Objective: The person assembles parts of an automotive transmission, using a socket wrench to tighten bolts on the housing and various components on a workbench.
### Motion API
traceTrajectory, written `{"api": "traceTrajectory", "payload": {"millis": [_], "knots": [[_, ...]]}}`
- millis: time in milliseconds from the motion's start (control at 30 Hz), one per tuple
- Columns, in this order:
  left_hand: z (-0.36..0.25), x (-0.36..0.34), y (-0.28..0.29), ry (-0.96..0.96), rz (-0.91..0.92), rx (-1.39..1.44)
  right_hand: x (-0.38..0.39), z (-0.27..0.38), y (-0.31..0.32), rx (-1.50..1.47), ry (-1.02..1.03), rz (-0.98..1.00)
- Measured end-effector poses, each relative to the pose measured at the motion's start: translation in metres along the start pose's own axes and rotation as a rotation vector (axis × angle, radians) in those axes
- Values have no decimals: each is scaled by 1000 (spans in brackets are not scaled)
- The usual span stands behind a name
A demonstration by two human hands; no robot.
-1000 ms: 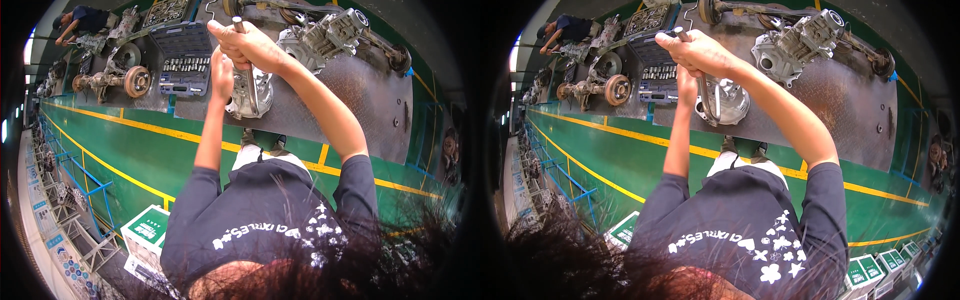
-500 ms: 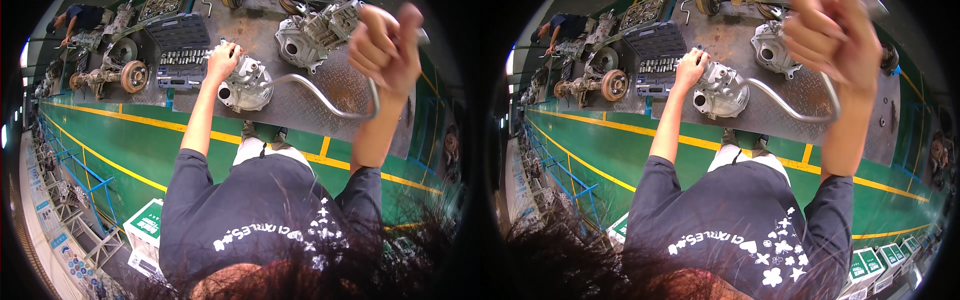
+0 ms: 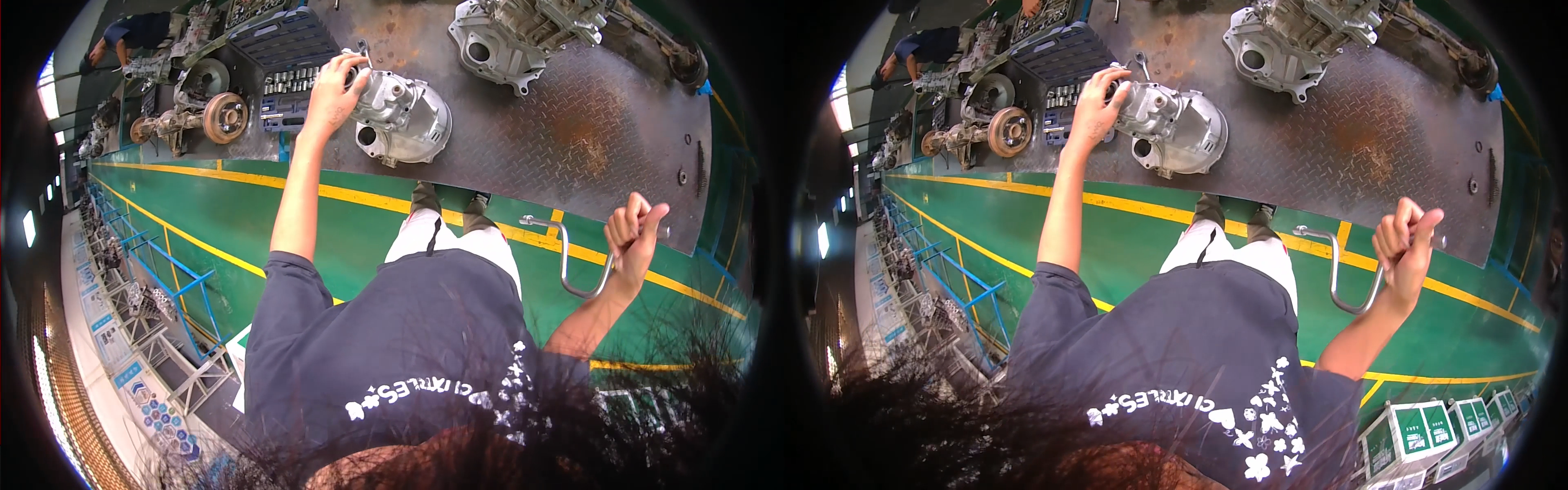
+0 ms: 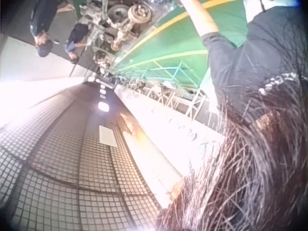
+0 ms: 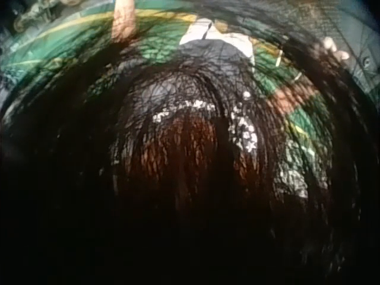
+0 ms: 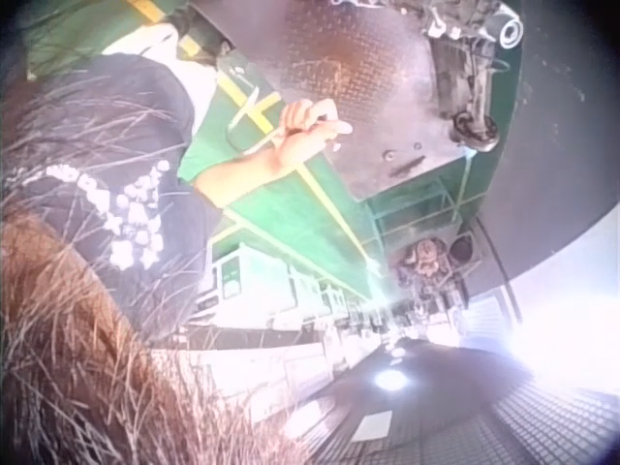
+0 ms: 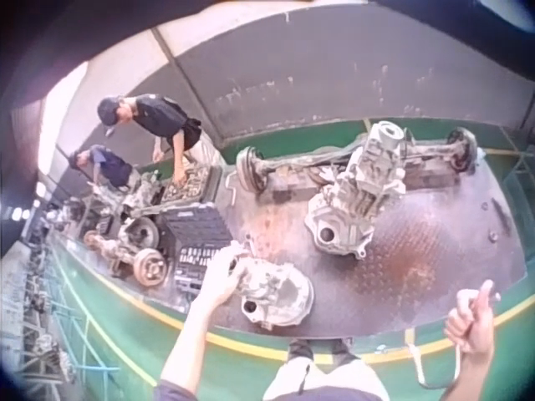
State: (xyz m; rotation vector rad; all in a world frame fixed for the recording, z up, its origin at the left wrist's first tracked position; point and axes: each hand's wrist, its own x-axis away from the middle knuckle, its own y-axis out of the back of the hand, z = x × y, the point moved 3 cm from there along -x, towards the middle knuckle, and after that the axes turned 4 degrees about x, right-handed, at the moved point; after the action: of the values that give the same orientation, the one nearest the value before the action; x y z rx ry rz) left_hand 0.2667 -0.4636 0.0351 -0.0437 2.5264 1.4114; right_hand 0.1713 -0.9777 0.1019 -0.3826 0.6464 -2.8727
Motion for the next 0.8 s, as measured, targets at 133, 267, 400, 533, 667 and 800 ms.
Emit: {"api": "traceTrajectory", "payload": {"millis": [133, 267, 400, 533, 667, 800], "knots": [[-42, 23, 6, -74, -369, -241, 18, -35, 37, 27, 23, -155], [-42, 104, -40, 390, -274, 121, 25, -68, 67, -36, 39, -210], [-50, 116, -93, 515, -367, 339, 28, -85, 83, -65, 8, -299], [-62, 112, -104, 536, -492, 251, 37, -94, 92, -103, -29, -276], [-65, 109, -105, 652, -565, 167, 38, -91, 88, -75, -36, -260], [-62, 114, -111, 693, -653, 229, 31, -74, 56, 166, -31, -214]]}}
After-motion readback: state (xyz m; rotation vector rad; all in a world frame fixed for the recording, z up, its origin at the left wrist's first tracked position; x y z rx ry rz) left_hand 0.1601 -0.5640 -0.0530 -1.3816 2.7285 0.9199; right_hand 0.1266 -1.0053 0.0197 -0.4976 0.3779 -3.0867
